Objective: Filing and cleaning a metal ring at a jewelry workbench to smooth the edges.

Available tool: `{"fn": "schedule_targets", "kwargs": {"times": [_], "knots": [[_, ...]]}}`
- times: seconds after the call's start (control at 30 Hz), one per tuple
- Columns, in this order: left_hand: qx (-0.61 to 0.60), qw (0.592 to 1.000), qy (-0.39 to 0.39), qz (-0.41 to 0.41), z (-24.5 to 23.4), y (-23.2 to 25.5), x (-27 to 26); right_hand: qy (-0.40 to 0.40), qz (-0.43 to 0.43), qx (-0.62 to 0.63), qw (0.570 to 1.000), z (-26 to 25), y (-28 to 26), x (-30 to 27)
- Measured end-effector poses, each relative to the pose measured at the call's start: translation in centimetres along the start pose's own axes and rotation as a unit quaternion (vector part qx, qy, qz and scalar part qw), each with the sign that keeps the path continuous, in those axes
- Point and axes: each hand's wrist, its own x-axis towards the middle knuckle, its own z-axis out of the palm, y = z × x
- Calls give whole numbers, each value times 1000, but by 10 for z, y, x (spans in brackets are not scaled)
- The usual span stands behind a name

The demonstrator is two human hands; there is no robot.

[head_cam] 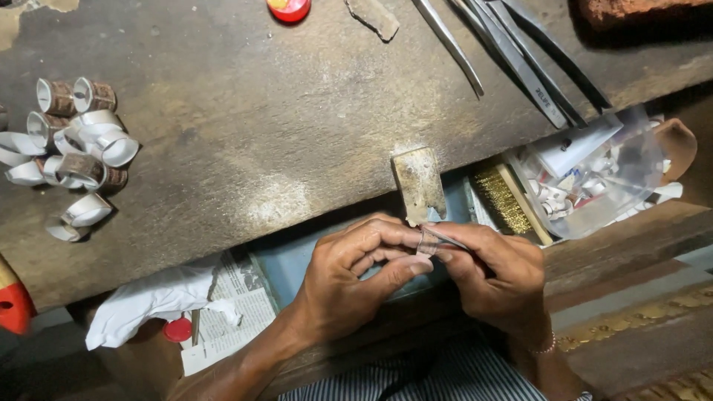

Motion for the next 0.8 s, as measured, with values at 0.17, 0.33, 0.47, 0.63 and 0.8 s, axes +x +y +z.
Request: {"fn": "schedule_targets", "kwargs": {"times": [0.17,0.33,0.47,0.63,0.8], "knots": [[0,1000,6,18,1,1,0,-1,6,-10,1000,2,-1,0],[1,1000,5,13,1,1,-2,8,14,-12,1000,4,0,-4],[-41,997,23,-54,2,2,-5,19,28,-24,999,5,4,-8],[-67,994,13,-82,1,3,-6,34,30,-23,999,5,4,-11],[-93,995,12,-41,3,-7,-8,31,62,-23,997,4,3,-12]]}}
